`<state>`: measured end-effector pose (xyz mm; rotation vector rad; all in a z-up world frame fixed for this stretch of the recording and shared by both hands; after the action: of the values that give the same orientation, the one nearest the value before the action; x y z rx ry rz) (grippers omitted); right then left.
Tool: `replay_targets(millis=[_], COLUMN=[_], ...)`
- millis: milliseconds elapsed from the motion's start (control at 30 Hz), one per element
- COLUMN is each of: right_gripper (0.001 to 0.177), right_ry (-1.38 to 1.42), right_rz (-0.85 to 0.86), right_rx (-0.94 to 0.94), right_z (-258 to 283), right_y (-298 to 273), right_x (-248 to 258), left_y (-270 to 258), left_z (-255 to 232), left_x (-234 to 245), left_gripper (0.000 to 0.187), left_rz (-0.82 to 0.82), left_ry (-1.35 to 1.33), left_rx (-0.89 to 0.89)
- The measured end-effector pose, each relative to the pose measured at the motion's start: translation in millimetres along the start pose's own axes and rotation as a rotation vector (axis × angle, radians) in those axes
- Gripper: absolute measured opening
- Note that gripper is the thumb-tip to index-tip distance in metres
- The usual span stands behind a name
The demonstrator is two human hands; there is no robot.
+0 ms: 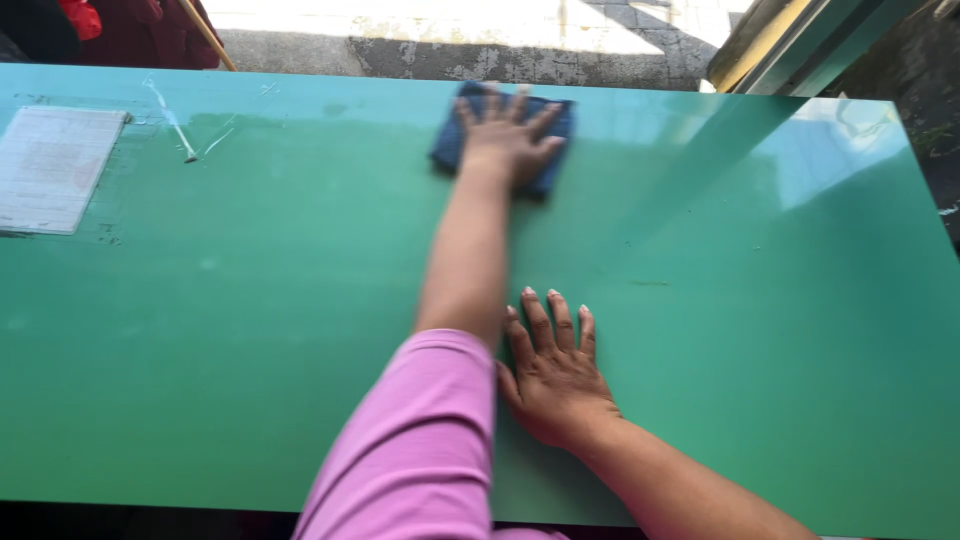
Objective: The person wipes a green table surface with a blue cloth using both hands in a repetitive back-and-forth motion. The person moves the cloth across the entire surface, occasionally switching hands and adjusting position to cover different areas.
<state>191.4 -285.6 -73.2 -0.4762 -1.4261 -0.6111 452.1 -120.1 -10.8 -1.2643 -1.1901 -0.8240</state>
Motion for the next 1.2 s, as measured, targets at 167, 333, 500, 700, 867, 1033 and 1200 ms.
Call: replay_targets(millis=[167,333,500,700,867,1033,1200], right_gripper=[0.062,0.072,0.069,0.070,0.069,0.068,0.066], right_ry=[0.052,0.044,0.127,0.128,0.093,0.094,0.082], right_rz=[0.023,0.009,0.136,0.224,0.193,0.162,0.116], right_rx=[0.009,-0.010,-0.008,-0.048,-0.059,-0.064,-0.079], right_z=[1,0,6,10,13,14,14], right_y=[2,4,4,5,3,2,0], right_x=[5,5,33,44,38,39,45], left_y=[9,-13,-74,-221,-278,-283,-322], left_z=[30,137,162,217,423,341,123], left_x=[12,19,-14,-52,-82,-99,-68], left_gripper=[0.071,0.072,0.064,0.061,0.064,0.060,0.060], left_rz=[0.037,0.036,-0.061,-0.038,-0.101,-0.212,-0.086], left_ry=[-0.006,-0.117,0.025,0.116,-0.047,0.038,0.095], left_rx=[0.048,0.363,0.302,0.056,0.744,0.672,0.093])
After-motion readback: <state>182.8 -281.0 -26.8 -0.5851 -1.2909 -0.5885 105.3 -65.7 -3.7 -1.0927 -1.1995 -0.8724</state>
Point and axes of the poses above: each hand's wrist, its own y-axis towards the middle knuckle, its own x-axis out of the back of the hand, z = x × y, the point moved 1 cm from there along y, towards the middle knuckle, and after that the axes turned 14 degrees about x, right-handed, at the moved point
